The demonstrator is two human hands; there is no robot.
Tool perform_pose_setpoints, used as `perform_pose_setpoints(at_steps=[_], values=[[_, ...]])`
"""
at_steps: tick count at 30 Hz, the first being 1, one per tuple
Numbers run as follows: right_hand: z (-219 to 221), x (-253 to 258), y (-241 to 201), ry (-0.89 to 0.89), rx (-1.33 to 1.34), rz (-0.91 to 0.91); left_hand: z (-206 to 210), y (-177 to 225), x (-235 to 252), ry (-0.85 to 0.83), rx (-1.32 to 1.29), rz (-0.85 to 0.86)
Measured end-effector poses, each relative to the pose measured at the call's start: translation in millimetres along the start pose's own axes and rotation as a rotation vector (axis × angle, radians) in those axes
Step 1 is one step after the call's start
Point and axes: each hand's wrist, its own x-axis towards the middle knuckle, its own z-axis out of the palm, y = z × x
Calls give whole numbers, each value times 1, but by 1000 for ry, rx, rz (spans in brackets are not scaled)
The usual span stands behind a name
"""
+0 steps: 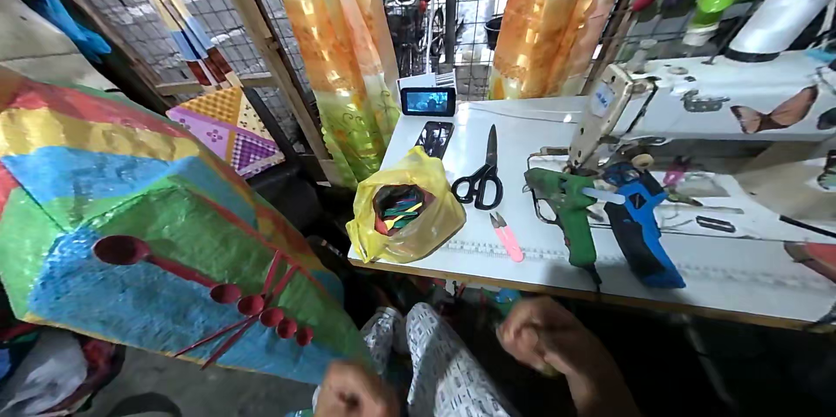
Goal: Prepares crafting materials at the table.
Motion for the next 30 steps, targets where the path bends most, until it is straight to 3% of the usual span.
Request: perform_pose_setpoints(at_steps=[2,3,6,9,11,13,15,17,18,21,23,27,30], values=[[-2,1,5,112,42,-15,2,-9,30,276,440,-19],[-3,1,5,126,41,-8,4,-20,50,329,671,-20],[-1,3,-1,207,-52,73,19,-60,110,262,1193,-56],[3,3,-5,441,-339,185,40,-90,160,162,1408,-269],[2,4,-3,608,-672,263,46,-101,185,111,1515,-427],[-5,6,3,715,-1016,321,46,-104,197,106,1543,-463],[-9,14,6,730,-1201,353,43,-99,194,170,1505,-301],[-18,20,21,706,-1344,233,32,-86,187,309,1489,-48],[-23,23,31,703,-1398,165,24,-72,187,358,1502,-52],[-28,36,48,729,-1479,138,-14,-29,199,393,1530,-416],[-27,44,53,751,-1503,189,-45,-25,212,327,1576,-571],[-28,49,60,829,-1549,163,-82,-36,226,144,1753,-685],[-28,43,63,870,-1559,86,-93,-43,231,122,1809,-645]])
